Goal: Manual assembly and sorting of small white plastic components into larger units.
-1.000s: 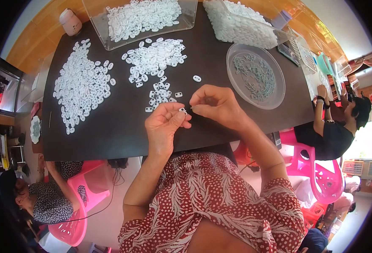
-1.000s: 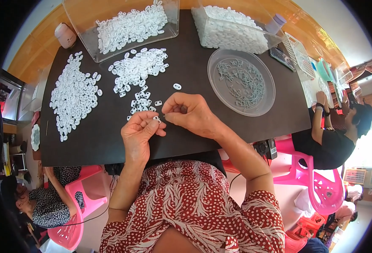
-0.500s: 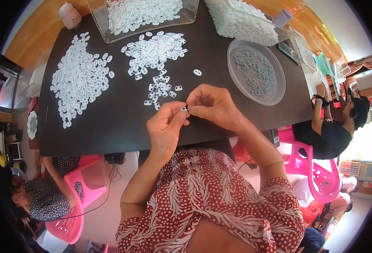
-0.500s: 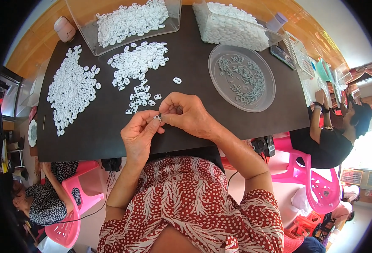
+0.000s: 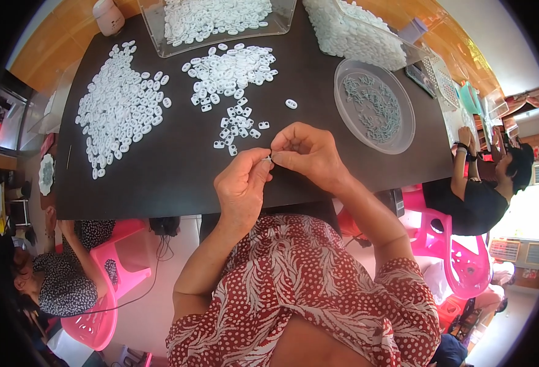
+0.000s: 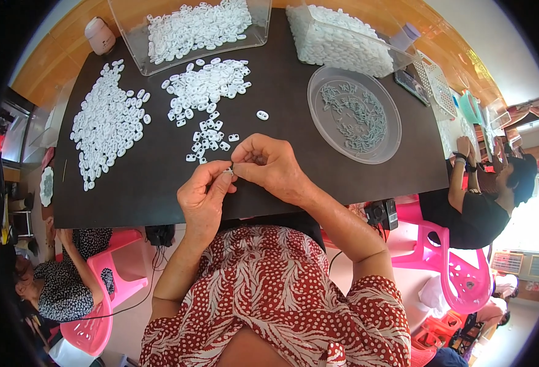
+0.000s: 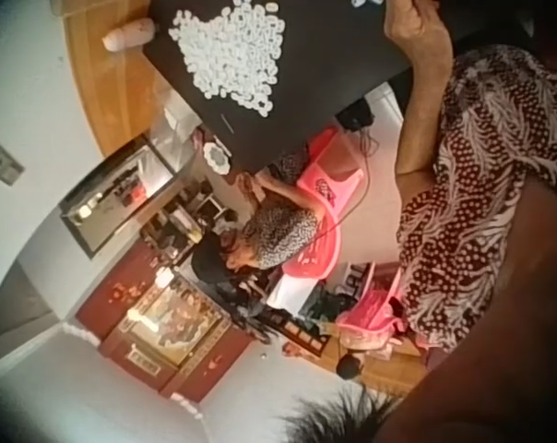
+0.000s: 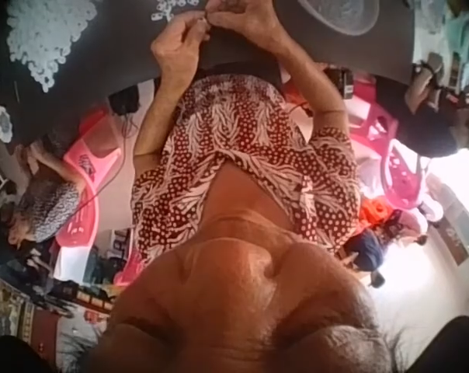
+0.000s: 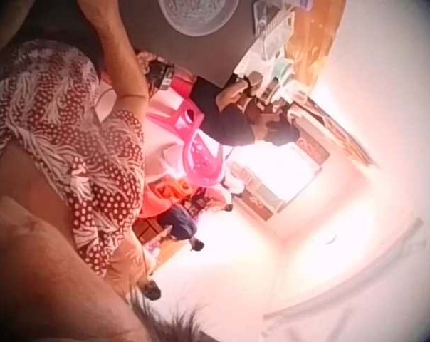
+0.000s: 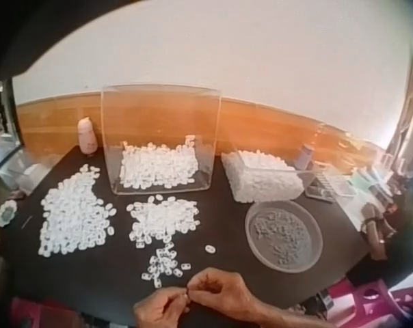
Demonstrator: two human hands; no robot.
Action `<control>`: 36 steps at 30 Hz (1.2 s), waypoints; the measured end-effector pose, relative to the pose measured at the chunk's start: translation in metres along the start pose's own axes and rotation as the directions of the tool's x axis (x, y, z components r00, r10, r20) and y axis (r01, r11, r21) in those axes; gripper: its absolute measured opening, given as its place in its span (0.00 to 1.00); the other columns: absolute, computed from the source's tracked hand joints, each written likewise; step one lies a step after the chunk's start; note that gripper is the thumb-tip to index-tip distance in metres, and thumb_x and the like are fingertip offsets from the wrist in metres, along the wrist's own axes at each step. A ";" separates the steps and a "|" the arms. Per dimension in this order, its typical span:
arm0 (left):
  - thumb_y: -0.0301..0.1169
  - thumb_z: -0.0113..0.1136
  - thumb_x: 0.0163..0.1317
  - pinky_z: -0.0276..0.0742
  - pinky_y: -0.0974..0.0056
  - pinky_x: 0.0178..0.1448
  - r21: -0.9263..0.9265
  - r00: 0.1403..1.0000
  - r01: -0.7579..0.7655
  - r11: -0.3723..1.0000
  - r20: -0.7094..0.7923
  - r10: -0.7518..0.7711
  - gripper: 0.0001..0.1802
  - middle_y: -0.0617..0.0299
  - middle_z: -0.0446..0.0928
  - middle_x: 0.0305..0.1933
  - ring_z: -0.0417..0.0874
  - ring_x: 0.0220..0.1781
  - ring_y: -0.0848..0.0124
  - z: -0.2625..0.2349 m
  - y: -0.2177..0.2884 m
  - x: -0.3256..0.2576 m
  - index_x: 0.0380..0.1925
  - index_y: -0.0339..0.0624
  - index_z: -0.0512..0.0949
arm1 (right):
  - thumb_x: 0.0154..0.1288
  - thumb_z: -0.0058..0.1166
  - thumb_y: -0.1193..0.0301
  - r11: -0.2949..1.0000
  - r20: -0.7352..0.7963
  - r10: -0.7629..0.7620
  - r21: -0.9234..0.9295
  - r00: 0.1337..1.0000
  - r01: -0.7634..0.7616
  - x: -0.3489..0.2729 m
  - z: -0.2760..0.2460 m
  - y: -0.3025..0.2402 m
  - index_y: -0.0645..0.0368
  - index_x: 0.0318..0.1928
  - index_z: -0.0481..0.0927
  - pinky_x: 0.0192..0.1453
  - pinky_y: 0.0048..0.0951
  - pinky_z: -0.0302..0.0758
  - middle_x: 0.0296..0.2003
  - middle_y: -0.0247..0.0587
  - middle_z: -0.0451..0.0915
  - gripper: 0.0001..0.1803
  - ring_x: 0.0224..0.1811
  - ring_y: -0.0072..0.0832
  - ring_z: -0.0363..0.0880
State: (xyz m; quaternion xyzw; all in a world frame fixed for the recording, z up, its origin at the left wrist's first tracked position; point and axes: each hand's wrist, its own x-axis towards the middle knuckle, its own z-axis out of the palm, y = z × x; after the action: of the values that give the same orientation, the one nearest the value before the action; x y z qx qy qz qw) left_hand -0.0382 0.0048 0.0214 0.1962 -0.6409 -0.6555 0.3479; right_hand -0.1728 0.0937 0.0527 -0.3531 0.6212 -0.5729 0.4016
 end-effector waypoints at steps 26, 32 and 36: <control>0.19 0.55 0.62 0.75 0.75 0.38 -0.215 0.982 0.187 0.959 0.007 -0.190 0.10 0.57 0.79 0.34 0.78 0.30 0.76 -0.004 -0.007 0.000 0.43 0.29 0.75 | 0.62 0.54 0.79 0.993 -0.125 -0.116 -0.011 0.985 0.115 -0.003 0.016 0.013 0.67 0.40 0.76 0.43 0.19 0.74 0.35 0.35 0.79 0.06 0.36 0.17 0.76; 0.19 0.54 0.61 0.75 0.74 0.36 -0.242 0.982 0.182 0.953 -0.006 -0.189 0.08 0.59 0.79 0.34 0.78 0.30 0.77 -0.001 -0.010 0.000 0.41 0.29 0.76 | 0.64 0.53 0.79 0.988 -0.145 -0.150 -0.055 0.978 0.144 -0.003 0.018 0.023 0.66 0.40 0.76 0.42 0.19 0.73 0.34 0.33 0.79 0.05 0.37 0.16 0.75; 0.18 0.55 0.61 0.75 0.74 0.35 -0.229 0.986 0.157 0.961 -0.023 -0.166 0.07 0.59 0.79 0.33 0.78 0.29 0.77 0.002 -0.010 0.000 0.40 0.29 0.76 | 0.64 0.52 0.78 0.971 -0.144 -0.193 -0.173 0.971 0.168 -0.003 0.016 0.029 0.66 0.38 0.75 0.42 0.18 0.72 0.33 0.32 0.78 0.04 0.36 0.15 0.74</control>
State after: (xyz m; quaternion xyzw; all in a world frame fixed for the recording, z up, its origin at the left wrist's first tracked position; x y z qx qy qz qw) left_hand -0.0414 0.0058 0.0119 0.2205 -0.5364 -0.7463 0.3266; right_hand -0.1563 0.0921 0.0234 -0.3923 0.6605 -0.5818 0.2671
